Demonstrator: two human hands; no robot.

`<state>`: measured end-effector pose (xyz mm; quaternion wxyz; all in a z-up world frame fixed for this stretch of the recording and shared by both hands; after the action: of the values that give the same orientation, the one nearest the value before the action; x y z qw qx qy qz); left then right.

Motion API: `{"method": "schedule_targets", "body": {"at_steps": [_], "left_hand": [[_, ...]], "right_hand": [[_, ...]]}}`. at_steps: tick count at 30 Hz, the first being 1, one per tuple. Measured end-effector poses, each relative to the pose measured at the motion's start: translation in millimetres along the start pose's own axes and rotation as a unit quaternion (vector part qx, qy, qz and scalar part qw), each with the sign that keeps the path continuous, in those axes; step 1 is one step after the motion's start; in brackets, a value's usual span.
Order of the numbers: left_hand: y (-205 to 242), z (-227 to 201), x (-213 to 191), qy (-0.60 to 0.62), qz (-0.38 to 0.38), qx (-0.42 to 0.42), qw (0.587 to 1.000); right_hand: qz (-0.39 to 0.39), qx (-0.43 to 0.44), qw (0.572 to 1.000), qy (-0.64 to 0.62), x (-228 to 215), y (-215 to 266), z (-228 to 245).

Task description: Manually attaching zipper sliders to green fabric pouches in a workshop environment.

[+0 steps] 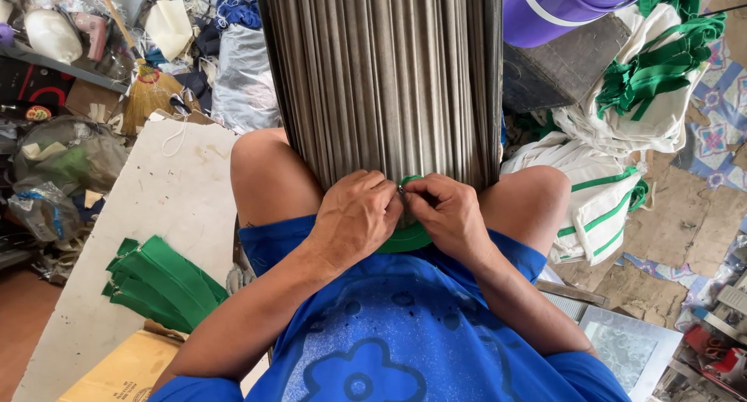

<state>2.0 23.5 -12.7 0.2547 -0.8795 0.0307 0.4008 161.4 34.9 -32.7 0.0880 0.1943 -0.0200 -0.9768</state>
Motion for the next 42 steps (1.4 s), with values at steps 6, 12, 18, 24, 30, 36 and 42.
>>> {"method": "schedule_targets", "body": {"at_steps": [6,12,18,24,30,36,42], "left_hand": [[7.8,3.6,15.3,-0.013,-0.014,0.019,1.000],[11.9,-2.5,24.3,0.087,-0.001,-0.012,0.996],[22.0,-0.8,32.3,0.143,0.040,-0.063,0.987],[7.7,-1.8,6.7,0.109,0.080,-0.106,0.985],[11.6,2.2,15.3,0.126,0.074,-0.058,0.988],[7.5,7.2,13.3,0.241,0.080,-0.146,0.956],[10.6,9.8,17.8,0.149,0.018,-0.089,0.985]], "right_hand": [[0.037,0.069,0.996,0.040,5.6,6.4,-28.3],[0.043,0.050,0.997,0.041,0.4,10.5,-36.9],[0.056,0.095,0.994,0.001,-18.3,21.0,-8.6],[0.064,0.117,0.991,-0.006,-14.5,21.0,-14.2],[0.087,0.121,0.989,-0.008,-9.6,15.9,-14.4],[0.108,0.174,0.973,-0.106,-5.6,12.4,-16.2],[0.094,0.176,0.976,-0.085,-0.5,10.7,-15.9]]}}
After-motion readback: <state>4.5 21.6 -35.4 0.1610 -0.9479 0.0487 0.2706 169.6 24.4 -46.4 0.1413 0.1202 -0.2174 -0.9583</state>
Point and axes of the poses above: each hand's wrist, its own y-axis away from the middle knuckle, its own x-axis out of the palm, z = x × y, the point moved 4 cm from there along -y, towards the middle knuckle, and after that the axes turned 3 degrees about -z, right-handed, at the moved point
